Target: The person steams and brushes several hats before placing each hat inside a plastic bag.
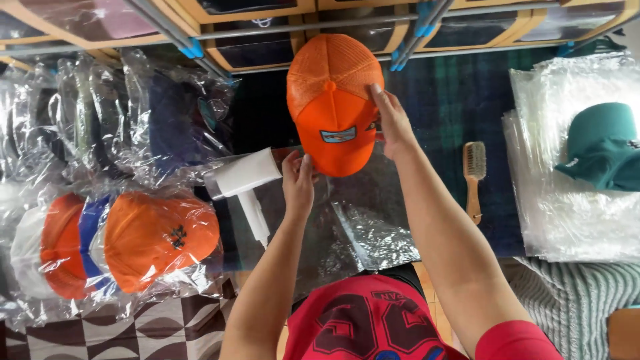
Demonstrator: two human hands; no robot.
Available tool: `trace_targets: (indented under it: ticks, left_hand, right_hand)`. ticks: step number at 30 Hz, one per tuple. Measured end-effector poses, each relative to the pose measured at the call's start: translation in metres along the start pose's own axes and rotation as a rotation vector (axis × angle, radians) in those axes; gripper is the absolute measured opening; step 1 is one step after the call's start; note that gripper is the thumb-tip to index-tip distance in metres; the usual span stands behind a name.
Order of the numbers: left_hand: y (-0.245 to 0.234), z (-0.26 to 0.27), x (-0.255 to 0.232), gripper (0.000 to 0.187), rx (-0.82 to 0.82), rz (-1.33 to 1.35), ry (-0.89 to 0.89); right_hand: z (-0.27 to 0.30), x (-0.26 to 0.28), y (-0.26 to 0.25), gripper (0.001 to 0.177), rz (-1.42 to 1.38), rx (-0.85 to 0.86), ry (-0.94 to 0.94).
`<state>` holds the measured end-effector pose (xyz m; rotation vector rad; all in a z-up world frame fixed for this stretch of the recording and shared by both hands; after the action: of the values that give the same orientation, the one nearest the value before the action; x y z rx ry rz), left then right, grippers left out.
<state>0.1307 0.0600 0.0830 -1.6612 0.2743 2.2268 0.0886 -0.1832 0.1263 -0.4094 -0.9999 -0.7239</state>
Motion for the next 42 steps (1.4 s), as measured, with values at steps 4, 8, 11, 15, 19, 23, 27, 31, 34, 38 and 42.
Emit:
trace_targets:
  ticks: [4,8,11,15,19,23,27,31,34,38,42]
  left_hand:
    - [0.009,-0.018,0.002,0.068,-0.013,0.164,-0.232]
    - [0.015,-0.017,-0.010,0.038,0.002,0.476,-0.123]
    - [0.010,0.013,-0.010,0.039,0.121,0.514,-0.141]
    - [-0.008,0.090,0.019,0.024,0.241,0.354,-0.241]
    - [-0.023,0.129,0.098,0.029,0.382,-0.356,-0.456]
    - [-0.039,0.107,0.188,0.034,0.335,-0.704,-0.392]
    - [-0.044,0.105,0.094,0.039,0.158,-0.635,-0.278]
    - [-0.036,0.089,0.005,0.048,0.200,-0.451,-0.128]
    - [-0.018,0.079,-0.033,0.061,0.353,-0.379,-0.018]
    - [0.008,0.044,-0.008,0.071,0.539,-0.427,-0.076]
    - [0.016,0.025,0.013,0.076,0.536,-0.472,-0.074]
  right_hand:
    - [-0.020,0.002,-0.004,0.079,-0.090,-0.072,-0.027]
    - [-0.002,0.035,-0.007,0.058,-0.270,-0.007,-0.161]
    - [0.063,0.067,-0.020,0.040,-0.262,0.092,-0.278]
    - [0.129,-0.001,-0.062,0.058,-0.270,0.164,-0.269]
    - [0.144,-0.134,-0.100,0.050,-0.247,0.073,-0.035]
    - [0.118,-0.212,-0.113,0.071,0.149,-0.053,0.229]
    - [0.125,-0.150,-0.109,0.065,0.353,-0.147,0.032]
    - [0.108,-0.124,-0.119,0.052,0.348,-0.050,-0.175]
    - [0.102,-0.102,-0.106,0.052,0.409,0.114,-0.213]
    - [0.078,-0.107,-0.099,0.058,0.603,0.259,-0.181]
    - [0.064,-0.107,-0.094,0.045,0.663,0.206,-0.256]
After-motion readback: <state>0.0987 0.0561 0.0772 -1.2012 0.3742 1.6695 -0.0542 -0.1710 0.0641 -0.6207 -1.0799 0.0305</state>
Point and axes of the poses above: each hand's wrist, its own z-axis away from the middle knuckle, its own y-axis out of the palm, x = y × z, the point moved 7 cm from there along -z, towards the middle knuckle, and after that the axes turned 1 degree about x, right-handed, at the moved point
